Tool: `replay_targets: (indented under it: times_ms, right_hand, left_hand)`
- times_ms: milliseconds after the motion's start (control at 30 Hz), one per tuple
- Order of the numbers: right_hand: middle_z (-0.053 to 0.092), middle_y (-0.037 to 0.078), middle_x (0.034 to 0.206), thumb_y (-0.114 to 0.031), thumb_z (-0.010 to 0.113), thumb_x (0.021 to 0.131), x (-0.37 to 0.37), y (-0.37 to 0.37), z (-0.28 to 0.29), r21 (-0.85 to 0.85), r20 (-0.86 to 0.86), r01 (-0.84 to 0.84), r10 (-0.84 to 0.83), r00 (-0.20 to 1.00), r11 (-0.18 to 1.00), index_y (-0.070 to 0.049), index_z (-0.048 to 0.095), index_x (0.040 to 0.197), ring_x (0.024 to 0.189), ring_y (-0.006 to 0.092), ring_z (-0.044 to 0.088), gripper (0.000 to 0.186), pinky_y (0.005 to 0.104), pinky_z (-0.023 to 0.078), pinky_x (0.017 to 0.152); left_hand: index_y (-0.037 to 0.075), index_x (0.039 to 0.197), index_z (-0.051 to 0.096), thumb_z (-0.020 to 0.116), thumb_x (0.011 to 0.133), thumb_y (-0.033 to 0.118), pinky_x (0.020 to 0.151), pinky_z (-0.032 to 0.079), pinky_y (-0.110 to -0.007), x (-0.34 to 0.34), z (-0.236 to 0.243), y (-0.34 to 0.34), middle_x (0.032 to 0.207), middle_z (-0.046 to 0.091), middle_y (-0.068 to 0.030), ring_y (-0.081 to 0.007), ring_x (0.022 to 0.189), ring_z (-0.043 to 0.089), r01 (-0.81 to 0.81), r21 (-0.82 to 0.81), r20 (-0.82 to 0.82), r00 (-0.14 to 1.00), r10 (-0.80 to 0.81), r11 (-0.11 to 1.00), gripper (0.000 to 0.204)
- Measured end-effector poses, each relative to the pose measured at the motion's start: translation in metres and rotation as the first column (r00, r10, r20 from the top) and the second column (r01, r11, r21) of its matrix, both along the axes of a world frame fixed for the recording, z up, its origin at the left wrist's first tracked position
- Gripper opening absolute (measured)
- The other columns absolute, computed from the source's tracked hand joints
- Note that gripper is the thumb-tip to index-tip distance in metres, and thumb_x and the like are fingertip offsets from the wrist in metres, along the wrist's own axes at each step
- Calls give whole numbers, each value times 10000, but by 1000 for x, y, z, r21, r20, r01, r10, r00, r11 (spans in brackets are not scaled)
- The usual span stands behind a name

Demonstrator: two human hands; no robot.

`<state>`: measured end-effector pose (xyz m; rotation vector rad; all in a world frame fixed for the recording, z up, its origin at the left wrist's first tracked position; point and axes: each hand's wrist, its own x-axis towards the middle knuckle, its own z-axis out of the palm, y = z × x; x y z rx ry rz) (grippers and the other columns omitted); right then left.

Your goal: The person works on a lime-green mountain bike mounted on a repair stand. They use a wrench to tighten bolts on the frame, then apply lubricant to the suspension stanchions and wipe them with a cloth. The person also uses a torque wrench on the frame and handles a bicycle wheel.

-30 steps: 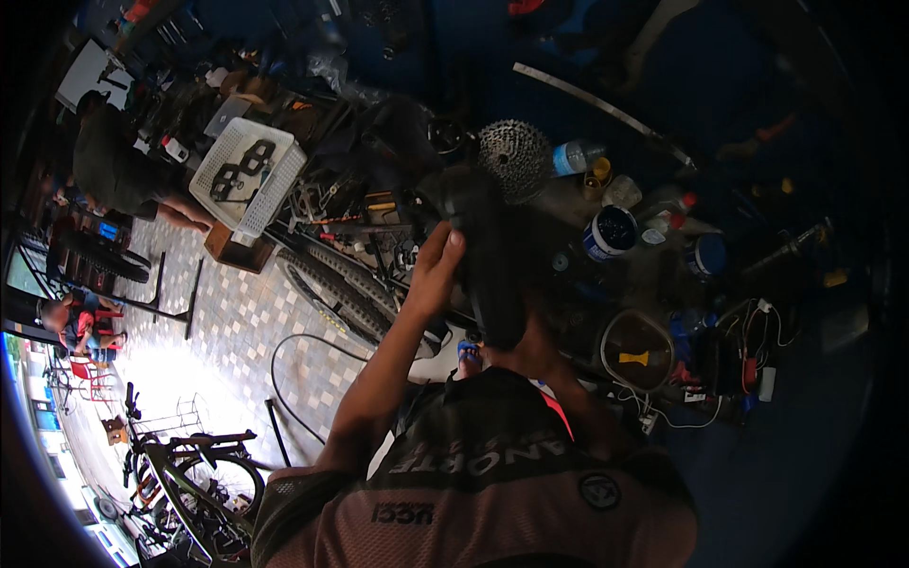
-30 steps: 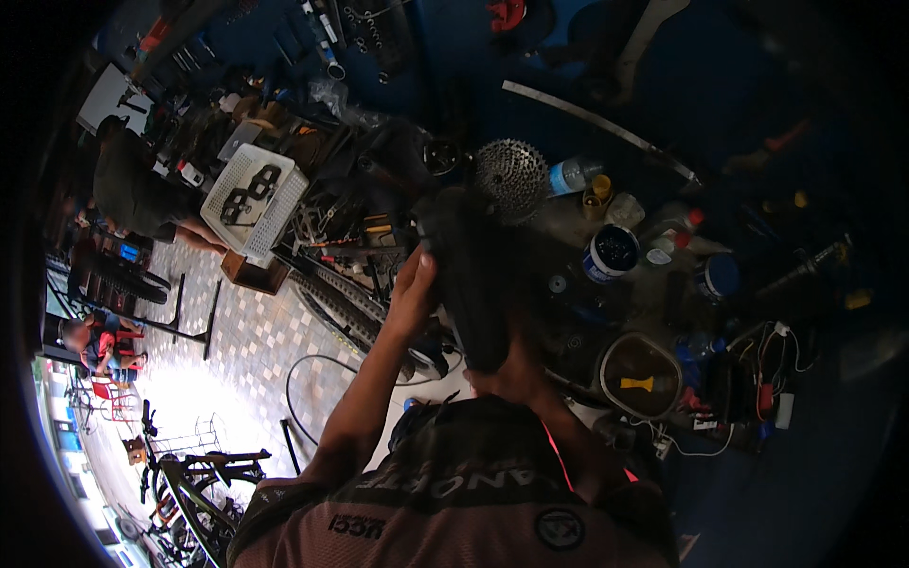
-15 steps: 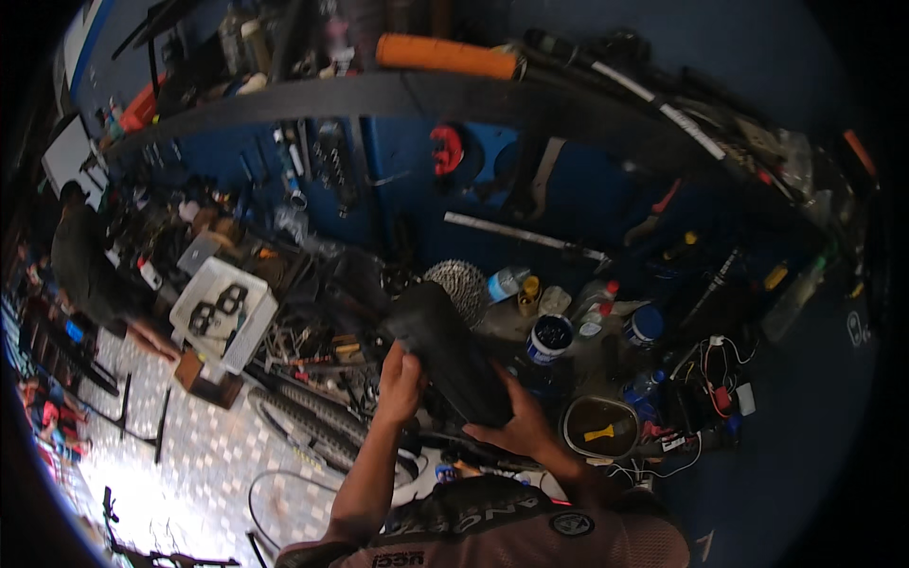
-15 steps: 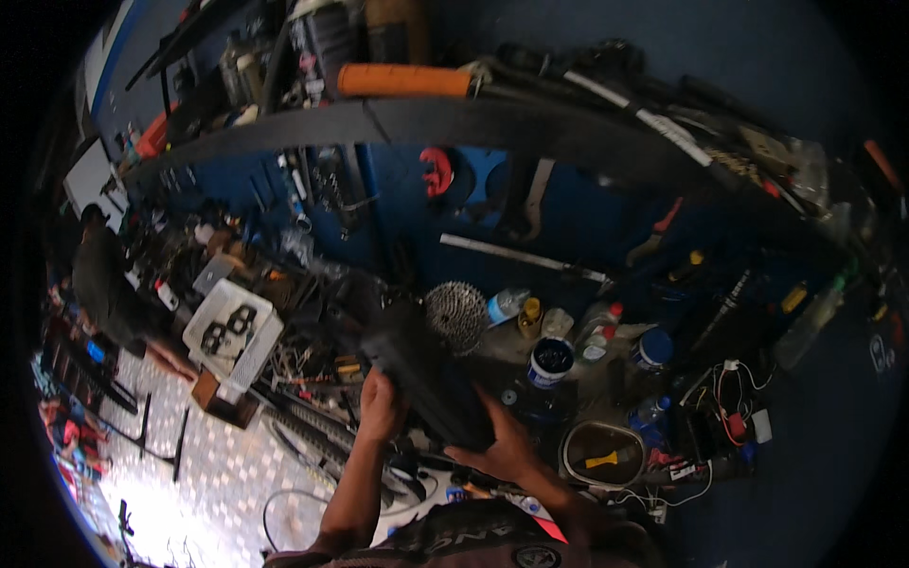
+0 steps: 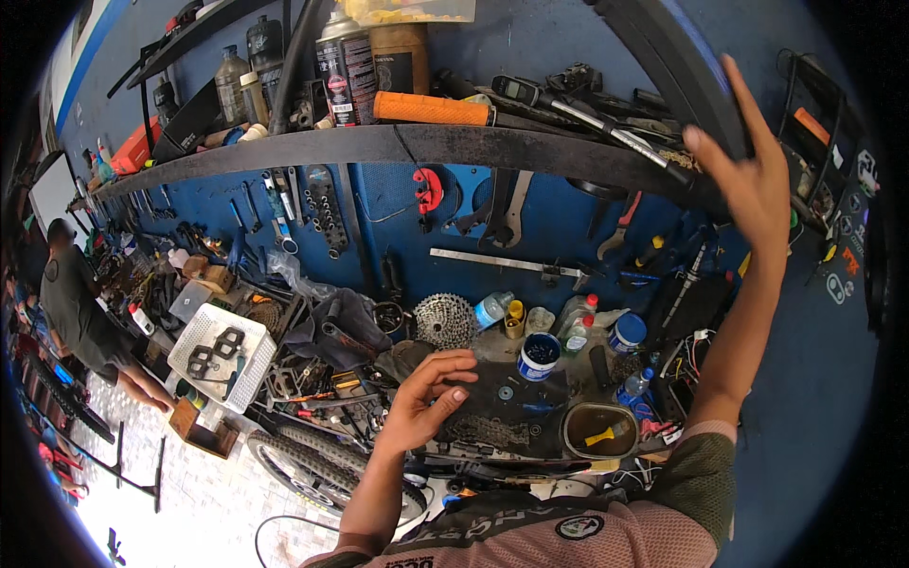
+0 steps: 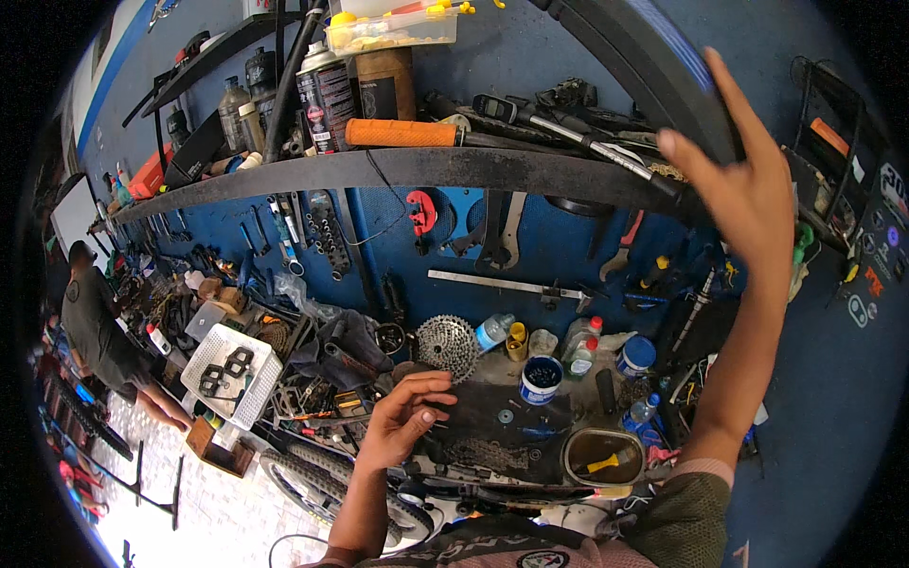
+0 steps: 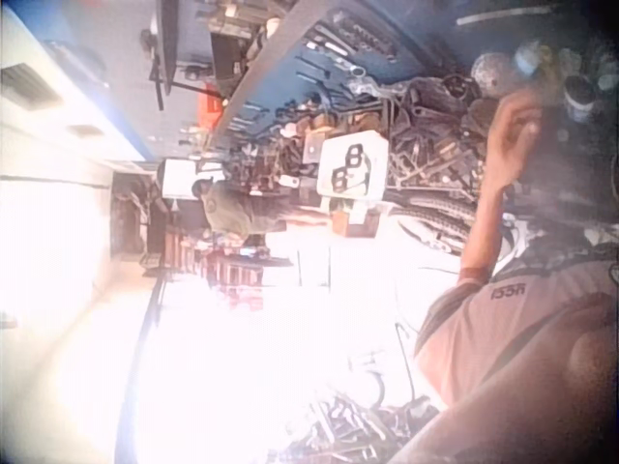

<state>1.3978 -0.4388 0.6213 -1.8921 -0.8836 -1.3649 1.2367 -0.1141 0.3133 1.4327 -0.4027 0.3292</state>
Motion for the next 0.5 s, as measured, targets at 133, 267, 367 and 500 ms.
replay_targets:
  times_ms: [133, 267, 367, 500]
  right_hand:
    - [801, 134, 984, -599, 831, 809, 48, 6, 44, -237, -187, 355, -401, 897, 904, -223, 594, 1553, 988, 308, 775, 866, 448, 571, 915]
    - [804, 129, 967, -683, 805, 770, 92, 23, 50, -414, -264, 359, -488, 832, 837, -244, 614, 1532, 989, 319, 777, 899, 467, 567, 899]
    - [802, 161, 1069, -659, 817, 781, 128, 25, 42, -429, -311, 244, -396, 864, 870, -227, 620, 1522, 1017, 320, 774, 880, 477, 571, 923]
    - [744, 213, 1298, -632, 830, 788, 145, 39, 36, -466, -396, 75, -284, 873, 881, -207, 624, 1517, 1017, 307, 767, 868, 473, 576, 962]
  left_hand:
    - [35, 1384, 652, 680, 1039, 52, 967, 571, -328, -8, 1, -2, 1495, 567, -129, -227, 1236, 678, -13, 64, -29, 999, 15, 998, 346]
    - [44, 1371, 668, 684, 1041, 67, 955, 571, -327, -16, -7, 0, 1486, 578, -126, -215, 1208, 684, -20, 91, -49, 999, 24, 996, 331]
    - [45, 1362, 675, 685, 1049, 97, 945, 570, -331, -24, -12, 3, 1488, 578, -122, -208, 1188, 687, -40, 109, -74, 996, 48, 993, 317]
    - [48, 1361, 675, 695, 1053, 137, 934, 569, -332, -30, -28, 9, 1474, 590, -111, -197, 1169, 690, -86, 122, -110, 989, 99, 989, 322]
